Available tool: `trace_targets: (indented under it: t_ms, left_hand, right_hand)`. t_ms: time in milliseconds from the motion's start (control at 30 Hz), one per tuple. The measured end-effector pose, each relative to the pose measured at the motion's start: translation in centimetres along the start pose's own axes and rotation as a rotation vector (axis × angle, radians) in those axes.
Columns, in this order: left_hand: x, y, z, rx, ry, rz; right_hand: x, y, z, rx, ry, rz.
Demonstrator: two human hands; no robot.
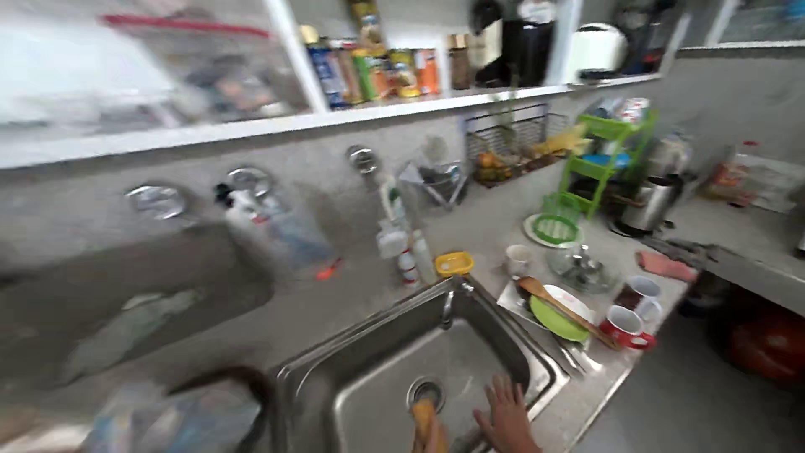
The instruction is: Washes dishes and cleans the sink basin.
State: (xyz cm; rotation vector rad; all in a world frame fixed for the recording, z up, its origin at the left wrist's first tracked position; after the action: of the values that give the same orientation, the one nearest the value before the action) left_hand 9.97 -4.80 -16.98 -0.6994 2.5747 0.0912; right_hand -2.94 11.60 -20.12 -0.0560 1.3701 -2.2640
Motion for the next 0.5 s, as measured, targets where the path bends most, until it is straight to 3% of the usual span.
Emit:
trace_targets:
  t_ms: [67, 167, 267, 367, 433, 500]
  left_hand:
    - [3.1, 1.2, -1.3, 0.035, 0.022, 0.039]
    - [8.2, 3.1, -4.2, 0.046, 0.083, 0.087]
    - [12.6, 4.3, -6.6, 0.073, 0.133, 0.147]
    - [14.0, 5.7, -10.5, 0.143, 0.067, 0.024]
    - [13.3, 6.1, -12.7, 0.349, 0.032, -0.081]
    - [14.2, 6.0, -13.3, 0.602, 0.097, -0.098]
  right_hand:
    - [2.8, 0.0, 3.3, 0.403, -0.056, 0.192]
    - [7.8, -1.1, 6.8, 0.970, 0.107, 0.326]
    - [12.8, -1.1, 9.2, 1.118, 0.113, 0.306]
    - [15.2, -2.1, 10.4, 1.275, 0.137, 0.282]
    - [14.8, -2.8, 11.1, 1.486, 0.156, 0.343]
    - [13.6, -4.5, 12.4, 1.667, 0.311, 0.319]
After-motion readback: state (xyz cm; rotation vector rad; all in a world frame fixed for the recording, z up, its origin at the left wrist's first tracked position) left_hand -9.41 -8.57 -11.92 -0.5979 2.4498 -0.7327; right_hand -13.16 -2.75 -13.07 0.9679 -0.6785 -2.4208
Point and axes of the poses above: each hand's wrist, its own x-axis towards the middle knuckle, its own y-axis out of the palm, z = x × y, the point moved 2 cm from there along x, towards the middle knuckle
